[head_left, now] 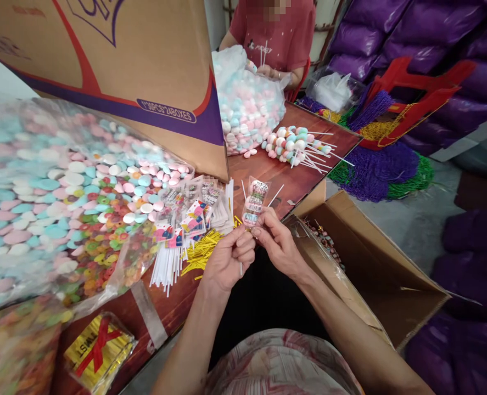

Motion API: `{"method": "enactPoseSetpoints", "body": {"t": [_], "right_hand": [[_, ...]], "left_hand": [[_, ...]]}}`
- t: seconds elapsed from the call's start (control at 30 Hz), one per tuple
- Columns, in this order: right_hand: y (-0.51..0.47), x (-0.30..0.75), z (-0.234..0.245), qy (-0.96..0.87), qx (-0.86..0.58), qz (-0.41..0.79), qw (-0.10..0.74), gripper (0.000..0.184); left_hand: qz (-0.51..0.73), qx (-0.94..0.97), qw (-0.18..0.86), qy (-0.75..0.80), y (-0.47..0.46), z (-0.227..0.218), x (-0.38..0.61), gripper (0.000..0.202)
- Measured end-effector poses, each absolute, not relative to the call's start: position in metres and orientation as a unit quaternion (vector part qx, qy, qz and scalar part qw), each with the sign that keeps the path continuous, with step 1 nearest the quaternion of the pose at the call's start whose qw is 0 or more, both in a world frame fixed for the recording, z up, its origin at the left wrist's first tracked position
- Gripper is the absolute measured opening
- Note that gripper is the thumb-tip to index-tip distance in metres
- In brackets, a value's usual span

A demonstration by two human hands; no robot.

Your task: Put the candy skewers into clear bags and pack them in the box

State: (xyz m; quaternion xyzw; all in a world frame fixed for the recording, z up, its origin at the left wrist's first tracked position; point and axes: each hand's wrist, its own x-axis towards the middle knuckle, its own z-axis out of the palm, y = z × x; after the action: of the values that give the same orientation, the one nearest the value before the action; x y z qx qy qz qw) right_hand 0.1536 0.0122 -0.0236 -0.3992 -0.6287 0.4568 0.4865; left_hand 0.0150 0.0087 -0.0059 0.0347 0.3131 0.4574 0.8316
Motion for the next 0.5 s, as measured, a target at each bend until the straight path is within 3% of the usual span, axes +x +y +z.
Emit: {"method": "enactPoseSetpoints", "body": {"t": [0.17, 0.33, 0.43, 0.5], "right_hand": [[0.016, 0.163, -0.024, -0.673, -0.392, 0.440, 0.447, 0.014], [0.011, 0.156, -0.032, -0.662, -0.477, 0.338, 0.469, 0.020], [0.011, 0.156, -0.027, -0.613, -0.491, 0.435, 0.440, 0.018], [0.013, 0.158, -0.023, -0.559, -0.483, 0.527, 0.420, 0.017]], "left_hand": [[0.410, 0.105, 0.836, 0.351, 0.007, -0.002, 0.019, 0.021], [0.543, 0.307, 0.623, 0.472, 0.000, -0.018, 0.040, 0.018], [0.546, 0.402, 0.545, 0.493, -0.004, -0.025, 0.042, 0.019], [0.528, 0.409, 0.553, 0.498, -0.004, -0.026, 0.040, 0.021]]}}
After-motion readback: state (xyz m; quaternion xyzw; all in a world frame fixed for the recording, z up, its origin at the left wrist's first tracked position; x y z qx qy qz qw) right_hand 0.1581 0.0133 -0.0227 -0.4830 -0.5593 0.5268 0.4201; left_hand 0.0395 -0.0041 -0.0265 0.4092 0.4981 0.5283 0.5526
